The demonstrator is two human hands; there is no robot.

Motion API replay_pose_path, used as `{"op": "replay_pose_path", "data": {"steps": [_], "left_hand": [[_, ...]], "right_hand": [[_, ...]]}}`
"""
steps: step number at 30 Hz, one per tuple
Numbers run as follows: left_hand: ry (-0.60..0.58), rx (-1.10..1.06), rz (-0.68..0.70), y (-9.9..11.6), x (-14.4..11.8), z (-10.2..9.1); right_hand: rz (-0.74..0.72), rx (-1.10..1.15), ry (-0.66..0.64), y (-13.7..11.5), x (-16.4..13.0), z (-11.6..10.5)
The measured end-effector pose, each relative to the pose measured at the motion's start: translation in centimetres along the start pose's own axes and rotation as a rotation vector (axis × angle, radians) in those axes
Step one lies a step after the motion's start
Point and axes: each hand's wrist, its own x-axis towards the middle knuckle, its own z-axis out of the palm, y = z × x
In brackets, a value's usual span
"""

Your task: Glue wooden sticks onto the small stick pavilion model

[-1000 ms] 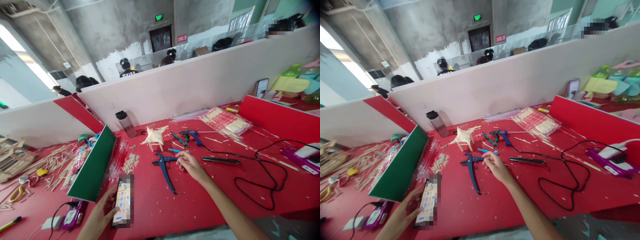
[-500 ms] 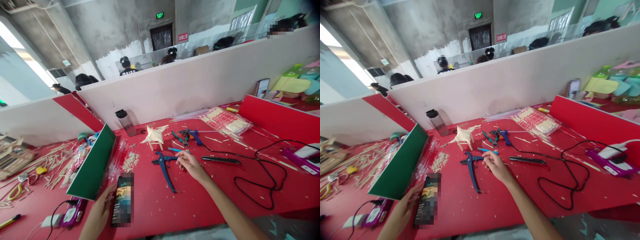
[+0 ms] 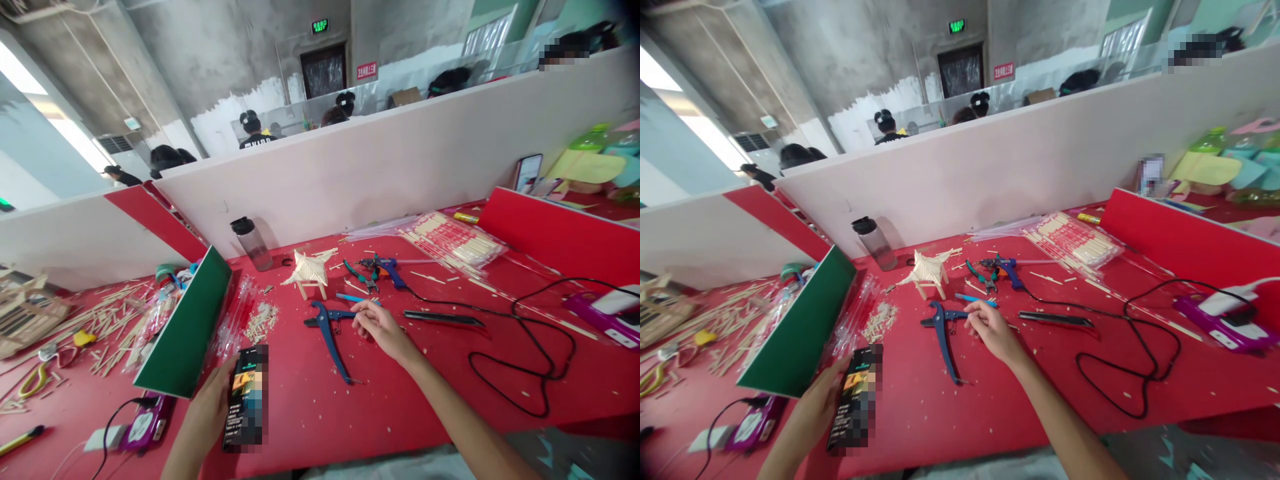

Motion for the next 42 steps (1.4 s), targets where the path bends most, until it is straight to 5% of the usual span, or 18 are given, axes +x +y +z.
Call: {"op": "replay_pose_path", "data": {"steps": [18,29,42], "left_hand": [[-0.017,0.033,-0.011,0.4,0.2,-0.1],[-0.215,0.281,-0.162,3.8,1.5,-0.8],[-0.167,0.191,-0.107,2.0,0.9,-1.2]], "right_hand": [[-0.001,0.002,-0.003,0.3,0.0,0.0],[0.014,-0.002,0.005,-0.3,-0.1,0.0],[0.015,0.008,0.011,-0.4,-0.1,-0.1]]}}
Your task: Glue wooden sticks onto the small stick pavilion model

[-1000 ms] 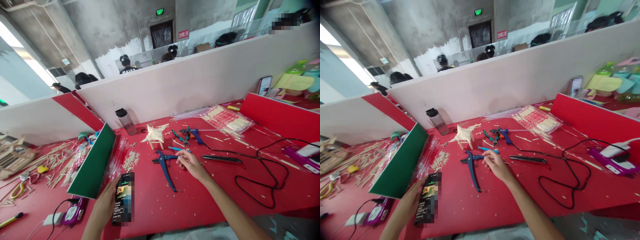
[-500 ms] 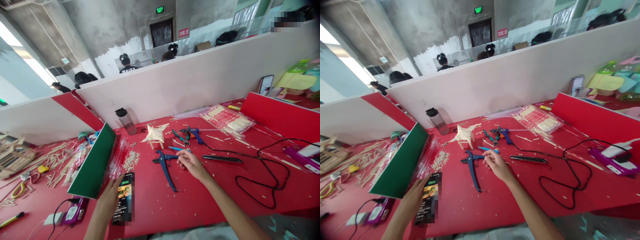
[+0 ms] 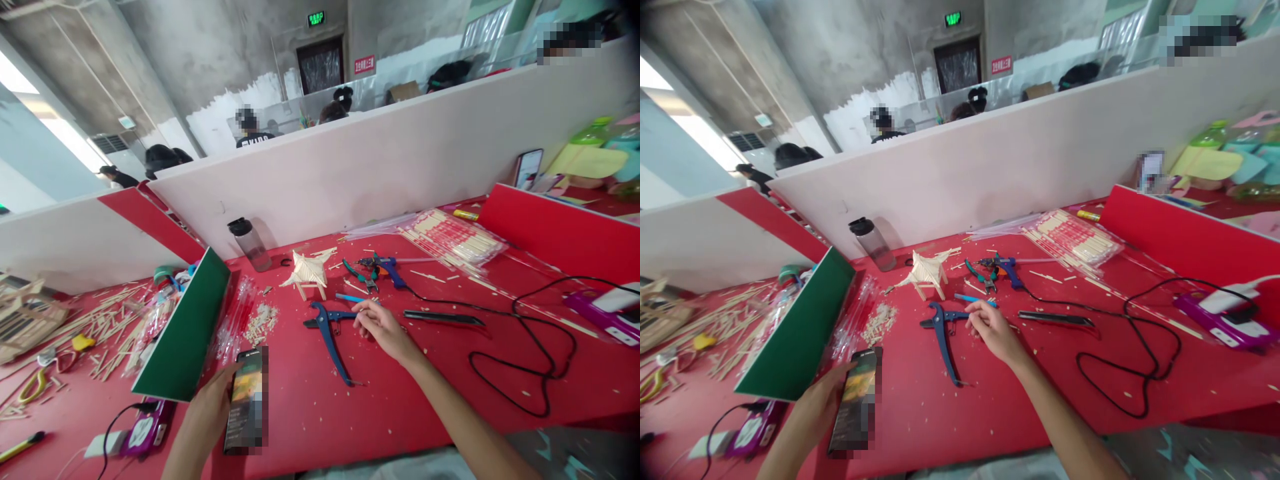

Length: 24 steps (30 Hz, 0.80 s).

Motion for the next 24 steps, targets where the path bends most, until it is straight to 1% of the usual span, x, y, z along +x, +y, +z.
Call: {"op": "replay_pose_path", "data": {"steps": [3,8,10,12,17,22,24], "left_hand": [[-0.008,0.054,-0.004,0.8,0.1,-0.2],[-0.065,0.253,-0.062,3.7,0.4,-0.2],[-0.07,0.306,-0.075,4.3,0.4,0.0],[-0.067,0.306,-0.078,4.0,0.3,0.0],[-0.07,0.194,-0.009,1.9,0.3,-0.2],[-0.111,0.255,-0.02,1.4,0.8,0.0],[-0.11,0.187,0.025,1.0,0.8,0.0]], "right_hand": [[0.002,0.001,-0.007,0.0,0.0,0.0],[-0.013,-0.005,-0.003,-0.1,0.0,0.0],[-0.019,-0.007,-0.005,-0.1,0.0,0.0],[-0.019,-0.004,-0.006,-0.1,-0.1,0.0],[-0.024,0.003,-0.01,-0.1,-0.1,0.0],[-0.032,0.0,-0.008,-0.1,-0.1,0.0],[-0.026,-0.005,0.0,-0.2,-0.1,0.0]]}}
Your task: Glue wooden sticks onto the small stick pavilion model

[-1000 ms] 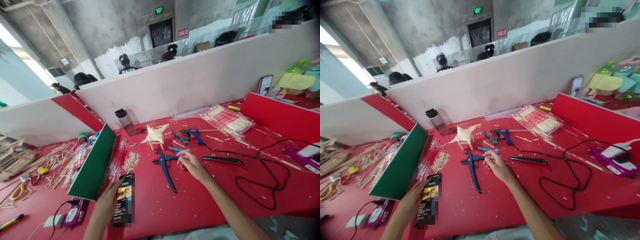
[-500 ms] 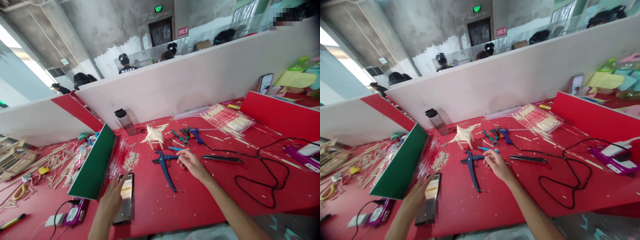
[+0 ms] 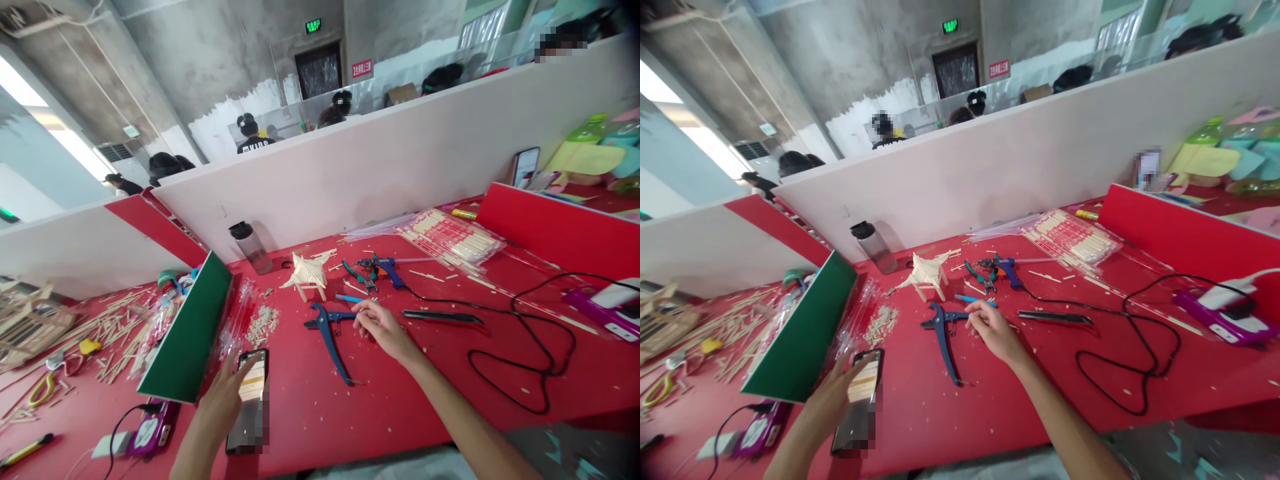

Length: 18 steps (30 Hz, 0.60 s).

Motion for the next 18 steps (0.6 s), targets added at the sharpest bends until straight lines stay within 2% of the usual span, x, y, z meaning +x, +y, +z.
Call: {"op": "replay_pose_path", "data": {"steps": [3,5,7,10,13,18], "left_hand": [[0.121,-0.238,0.113,-1.2,-0.5,0.4],[0.224,-0.414,0.104,-1.8,-0.7,0.7],[0.276,-0.592,-0.005,-2.0,-0.7,1.1],[0.275,-0.791,-0.203,-1.6,-0.1,1.5],[0.263,-0.833,-0.279,-1.2,0.6,1.4],[0.245,-0.764,-0.333,-0.6,1.3,0.7]], "right_hand": [[0.001,-0.006,0.009,-0.2,-0.1,0.0],[-0.003,-0.01,0.008,-0.2,-0.1,0.0],[-0.006,-0.011,0.005,-0.2,-0.1,0.0],[-0.002,-0.003,0.002,-0.2,-0.1,0.0],[0.007,0.001,0.009,-0.2,-0.1,0.0],[0.01,-0.005,0.024,-0.2,-0.2,0.0]]}}
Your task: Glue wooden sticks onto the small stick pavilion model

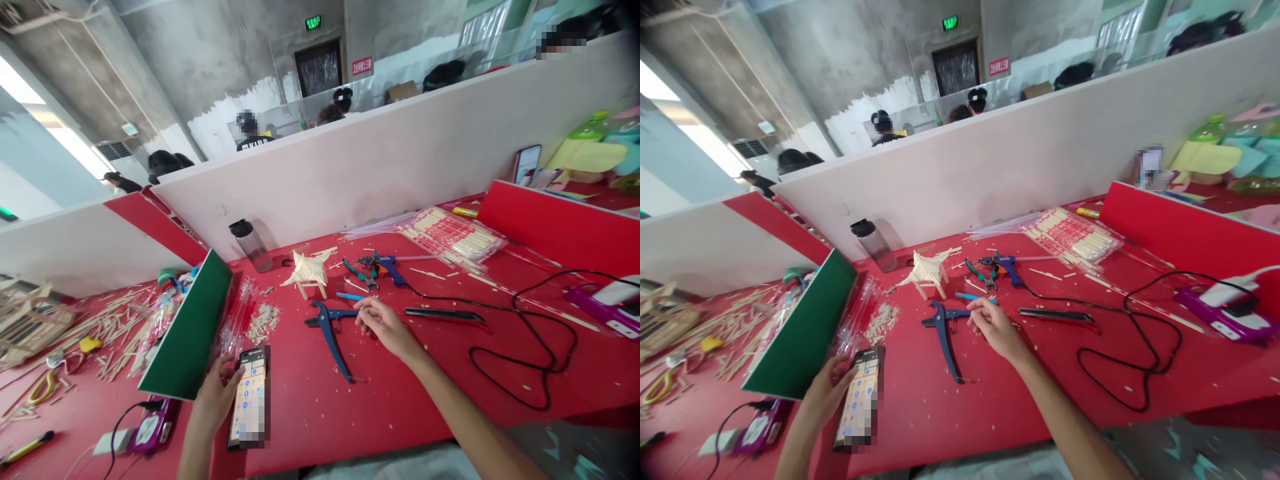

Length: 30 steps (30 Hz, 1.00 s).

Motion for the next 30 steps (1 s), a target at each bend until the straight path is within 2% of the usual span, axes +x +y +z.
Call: {"op": "replay_pose_path", "data": {"steps": [5,10,16,27,30], "left_hand": [[-0.007,0.046,0.012,0.12,-0.01,0.0],[0.018,-0.042,0.054,-0.38,-0.21,-0.08],[-0.014,-0.104,0.052,-0.15,-0.32,-0.21],[-0.029,-0.066,0.034,-0.38,-0.15,-0.18],[-0.067,-0.11,0.041,-0.33,-0.55,-0.33]], "right_hand": [[-0.001,-0.004,-0.008,0.09,0.03,-0.03],[0.001,-0.013,-0.008,0.09,0.07,-0.01],[-0.01,0.001,-0.025,0.16,0.11,0.01],[0.001,-0.012,-0.024,-0.29,-0.03,0.07],[-0.007,-0.015,-0.028,-0.13,-0.01,0.05]]}}
